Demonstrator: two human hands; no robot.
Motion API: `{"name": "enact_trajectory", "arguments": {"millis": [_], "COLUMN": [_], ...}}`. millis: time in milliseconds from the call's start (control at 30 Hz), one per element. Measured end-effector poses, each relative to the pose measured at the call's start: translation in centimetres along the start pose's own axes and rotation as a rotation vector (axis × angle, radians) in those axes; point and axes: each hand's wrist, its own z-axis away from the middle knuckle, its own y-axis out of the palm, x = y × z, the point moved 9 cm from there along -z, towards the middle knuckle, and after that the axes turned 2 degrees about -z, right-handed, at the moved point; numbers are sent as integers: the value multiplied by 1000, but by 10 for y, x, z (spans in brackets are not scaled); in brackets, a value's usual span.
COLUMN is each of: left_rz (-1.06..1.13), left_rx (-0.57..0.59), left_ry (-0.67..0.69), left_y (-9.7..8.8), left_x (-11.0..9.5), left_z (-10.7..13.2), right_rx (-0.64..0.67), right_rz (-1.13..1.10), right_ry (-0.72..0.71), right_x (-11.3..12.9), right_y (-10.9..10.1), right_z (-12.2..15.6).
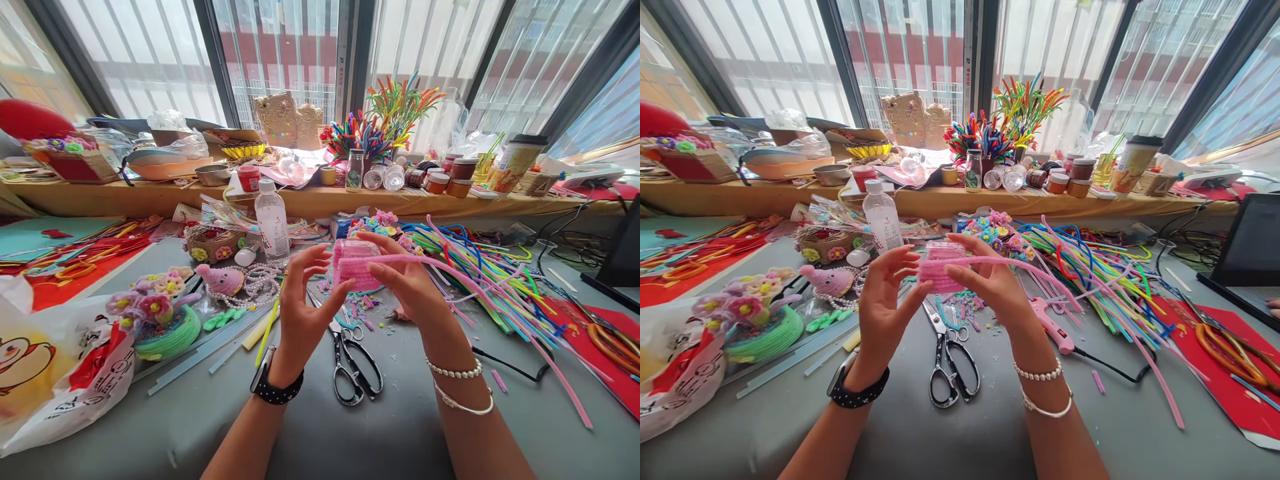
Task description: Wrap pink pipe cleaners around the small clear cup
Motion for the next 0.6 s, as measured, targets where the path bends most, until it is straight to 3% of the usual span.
{"name": "enact_trajectory", "arguments": {"millis": [167, 367, 600], "left_rz": [60, 95, 180], "left_rx": [104, 133, 130], "left_ry": [-2, -89, -152], "left_y": [7, 10, 11], "left_x": [-2, 4, 12], "left_z": [0, 1, 2], "right_rx": [18, 70, 92], "right_rz": [41, 75, 90], "right_ry": [21, 96, 82], "right_x": [-2, -7, -5], "right_y": [-2, -1, -1], "right_z": [1, 2, 2]}}
